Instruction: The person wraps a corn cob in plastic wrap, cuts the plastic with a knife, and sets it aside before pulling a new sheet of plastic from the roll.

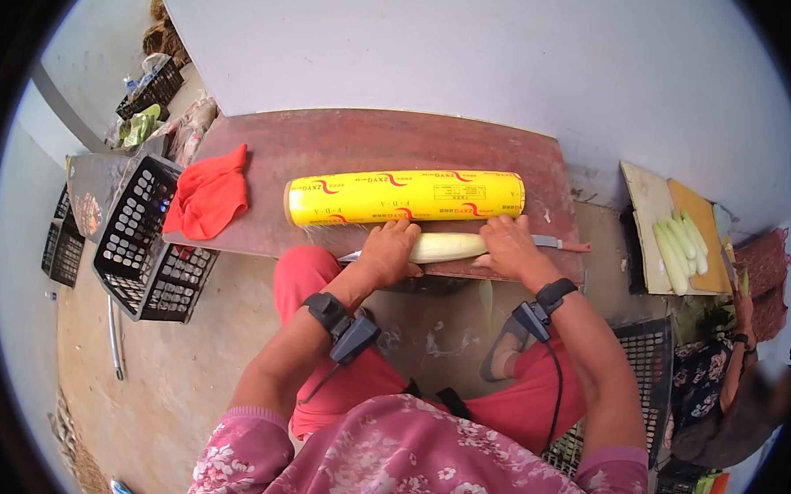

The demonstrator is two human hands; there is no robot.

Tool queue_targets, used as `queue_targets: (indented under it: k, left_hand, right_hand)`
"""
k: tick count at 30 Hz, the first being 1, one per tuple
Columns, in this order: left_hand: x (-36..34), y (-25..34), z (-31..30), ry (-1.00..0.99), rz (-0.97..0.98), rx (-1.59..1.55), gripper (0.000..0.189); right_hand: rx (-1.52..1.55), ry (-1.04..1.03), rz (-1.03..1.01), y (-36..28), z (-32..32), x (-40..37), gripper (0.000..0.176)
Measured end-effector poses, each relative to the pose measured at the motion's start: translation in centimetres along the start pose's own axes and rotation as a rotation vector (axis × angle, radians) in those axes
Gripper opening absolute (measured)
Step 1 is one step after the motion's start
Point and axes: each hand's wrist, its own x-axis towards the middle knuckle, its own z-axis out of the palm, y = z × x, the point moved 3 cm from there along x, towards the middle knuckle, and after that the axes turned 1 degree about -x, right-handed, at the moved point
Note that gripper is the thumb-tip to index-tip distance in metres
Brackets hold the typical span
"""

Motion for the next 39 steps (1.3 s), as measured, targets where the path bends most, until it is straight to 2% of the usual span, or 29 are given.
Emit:
queue_targets:
  k: [2,5,8,11,17,20,23,26,29,30,33,39]
  left_hand:
    - [0.0,0.0,0.1,-0.001,-0.011,-0.018,0.057]
    - [-0.1,0.0,0.0,0.007,-0.01,-0.035,0.056]
    - [0.0,-0.3,0.5,0.027,-0.007,-0.04,0.059]
    - [0.0,-0.1,0.3,0.033,-0.007,-0.046,0.054]
    - [0.0,-0.4,0.2,0.002,0.0,-0.052,0.053]
    - [-0.2,-0.9,0.3,-0.042,0.013,-0.099,0.058]
    - [-0.6,-1.1,-0.4,-0.054,0.038,-0.027,0.062]
    - [-2.0,0.8,-2.0,-0.043,-0.14,0.176,0.063]
    - [-2.5,3.5,-0.9,0.37,0.106,0.235,0.062]
    - [-2.2,4.2,-0.3,0.347,0.19,0.133,0.064]
    - [-1.1,4.7,0.5,0.282,0.185,0.122,0.067]
    - [-0.3,4.1,0.7,0.182,0.134,0.175,0.073]
  right_hand:
    - [-0.076,-0.085,0.059,1.0,-1.3,-1.2,0.041]
    - [-0.269,0.16,0.116,-0.9,-3.0,-1.9,0.036]
    - [0.094,0.358,0.045,-2.6,-4.6,-1.8,0.047]
    - [0.198,0.396,-0.118,-4.6,-3.3,-0.5,0.045]
    - [0.194,0.452,-0.102,-6.3,0.8,0.8,0.058]
    - [0.249,0.196,-0.045,-5.0,1.5,1.4,0.059]
    - [0.244,0.181,-0.047,-4.9,1.5,1.7,0.057]
    - [0.243,0.148,-0.029,-4.6,1.7,2.2,0.054]
    - [0.293,0.091,-0.015,-4.6,1.4,2.2,0.045]
    - [0.313,0.04,0.015,-4.7,0.9,2.2,0.045]
    - [0.342,0.029,0.025,-4.7,0.9,2.1,0.045]
    - [0.211,-0.027,0.031,-4.7,0.3,2.1,0.046]
